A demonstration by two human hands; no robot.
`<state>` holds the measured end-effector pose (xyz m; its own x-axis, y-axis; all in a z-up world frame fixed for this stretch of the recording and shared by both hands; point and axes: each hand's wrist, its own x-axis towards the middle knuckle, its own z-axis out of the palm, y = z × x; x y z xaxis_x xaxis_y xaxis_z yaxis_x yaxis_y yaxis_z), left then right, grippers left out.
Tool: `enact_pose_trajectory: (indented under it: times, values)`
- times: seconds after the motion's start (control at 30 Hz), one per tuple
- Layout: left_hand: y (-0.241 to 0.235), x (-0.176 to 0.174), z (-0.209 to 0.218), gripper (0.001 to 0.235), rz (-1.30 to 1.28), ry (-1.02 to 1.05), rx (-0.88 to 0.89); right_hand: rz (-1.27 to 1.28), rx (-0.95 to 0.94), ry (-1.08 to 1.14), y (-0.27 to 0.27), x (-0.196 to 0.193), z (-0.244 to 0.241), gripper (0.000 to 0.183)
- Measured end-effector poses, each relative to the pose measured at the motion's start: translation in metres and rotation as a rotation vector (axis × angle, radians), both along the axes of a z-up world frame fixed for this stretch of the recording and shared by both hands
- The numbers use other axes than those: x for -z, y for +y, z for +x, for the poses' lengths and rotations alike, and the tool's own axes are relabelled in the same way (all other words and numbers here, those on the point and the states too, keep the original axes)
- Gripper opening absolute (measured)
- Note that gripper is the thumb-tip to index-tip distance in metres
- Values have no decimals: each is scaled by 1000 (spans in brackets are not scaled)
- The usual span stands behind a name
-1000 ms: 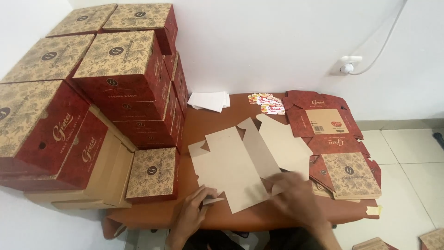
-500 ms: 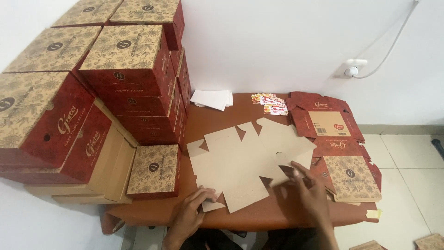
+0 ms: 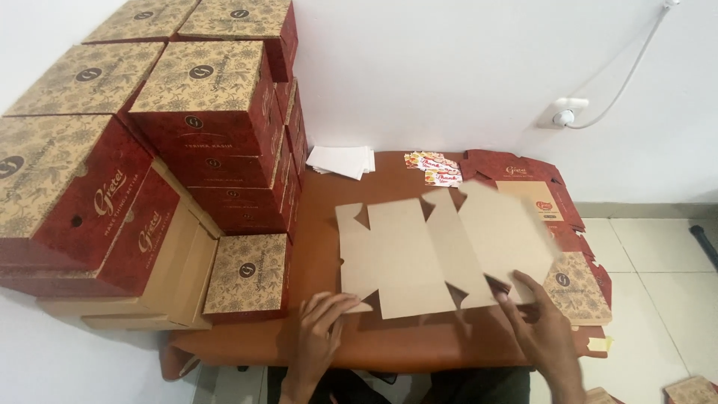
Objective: The person assembles flat cardboard pieces into small rectangular boxes by folding the sides and tucking the flaps. They place a small white paper insert and a colorful packet into each box, then close the lid and stack the finished boxes on the table.
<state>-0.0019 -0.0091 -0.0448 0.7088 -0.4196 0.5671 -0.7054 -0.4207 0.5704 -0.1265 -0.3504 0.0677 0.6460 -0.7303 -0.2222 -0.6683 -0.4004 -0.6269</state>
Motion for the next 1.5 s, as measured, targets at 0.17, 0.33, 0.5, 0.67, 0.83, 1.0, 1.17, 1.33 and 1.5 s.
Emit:
enact_pose_trajectory:
  times: [0.17,0.33,0.5,0.67,0.83,1.0,1.17,1.33,1.5]
  values:
    - [-17,-30,3,37,-125,86,85,-432,-223,72,-29,51,-21,82]
    - [-25,-24,5,34,-127,100,105,-642,-881,-331,17,80,5,91]
    - [-18,-29,3,27,-168,117,228,-678,-839,-338,43,82,46,20]
    - [-30,0,10,30,27,25,86,-524,-706,-207,46,61,82,19]
    - [-61,-15,18,30,1,-145,-107,-377,-788,-223,52,66,105,21]
    - [-81,-15,25,25,-33,-97,7,-180,-899,-202,58,50,100,25]
    - [-82,-34,20,20,-5,-100,29,-247,-898,-228,61,46,98,26]
    - [-79,-36,20,25,78,-81,31,-125,-880,-267,64,40,93,18]
    - [-83,-25,30,27,107,-64,43,8,-785,-360,57,44,86,35]
